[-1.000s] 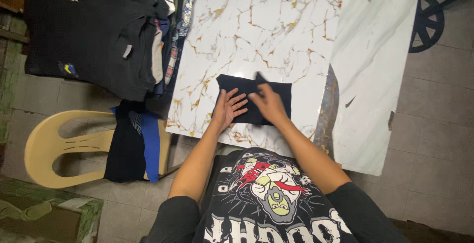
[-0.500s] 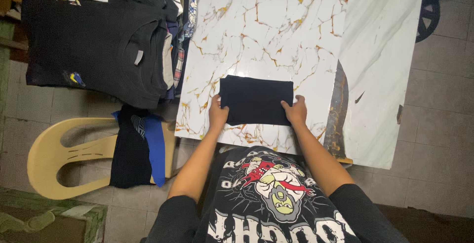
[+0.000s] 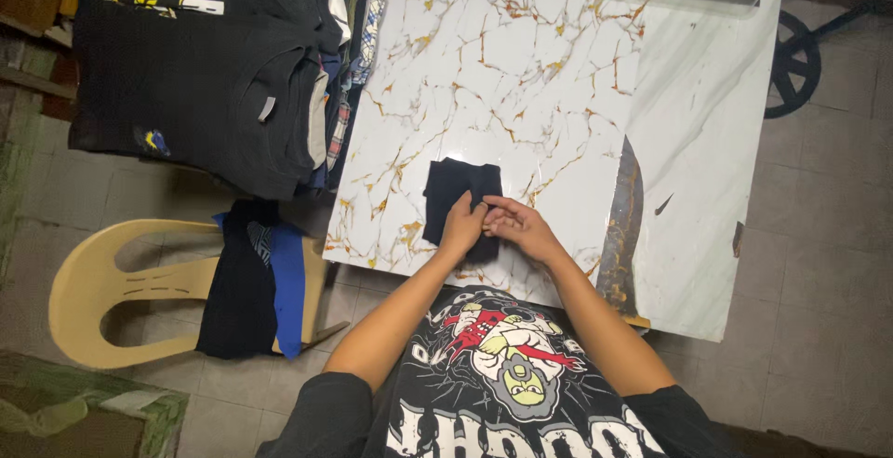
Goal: The person folds several shirts and a pair of pants on a table, placing each folded item onto a stack.
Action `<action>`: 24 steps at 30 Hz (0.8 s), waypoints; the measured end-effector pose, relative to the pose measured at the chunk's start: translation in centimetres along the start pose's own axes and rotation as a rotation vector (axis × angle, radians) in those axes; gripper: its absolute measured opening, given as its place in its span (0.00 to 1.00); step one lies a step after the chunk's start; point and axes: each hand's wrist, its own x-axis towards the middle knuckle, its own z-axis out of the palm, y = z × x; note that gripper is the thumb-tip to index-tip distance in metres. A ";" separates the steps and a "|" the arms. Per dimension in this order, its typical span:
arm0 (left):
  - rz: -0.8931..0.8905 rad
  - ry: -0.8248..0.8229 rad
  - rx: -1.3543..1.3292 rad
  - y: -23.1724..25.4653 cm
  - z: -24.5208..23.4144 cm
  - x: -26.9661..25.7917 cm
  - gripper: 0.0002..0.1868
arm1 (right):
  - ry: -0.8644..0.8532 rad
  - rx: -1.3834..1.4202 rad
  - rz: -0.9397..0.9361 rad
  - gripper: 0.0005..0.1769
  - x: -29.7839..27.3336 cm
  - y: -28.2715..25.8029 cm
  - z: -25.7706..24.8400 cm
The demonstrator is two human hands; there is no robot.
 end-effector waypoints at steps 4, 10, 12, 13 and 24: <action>0.286 -0.014 -0.276 1.3 0.0 -0.4 0.20 | 0.290 -0.002 -0.106 0.22 0.4 2.5 -4.1; 0.031 -0.572 -0.910 10.3 -3.7 -5.0 0.21 | 0.246 0.476 0.349 0.31 -1.0 4.7 -10.2; 0.056 -0.664 -0.975 13.0 -5.2 -4.7 0.22 | 0.209 0.740 0.150 0.38 -1.6 5.0 -11.0; 0.043 -0.693 -1.011 13.9 -5.7 -4.5 0.22 | 0.210 0.741 0.145 0.38 -2.1 5.1 -11.6; -0.002 -0.615 -1.020 12.1 -9.4 11.0 0.27 | 0.140 0.701 0.125 0.23 5.3 -4.6 -17.5</action>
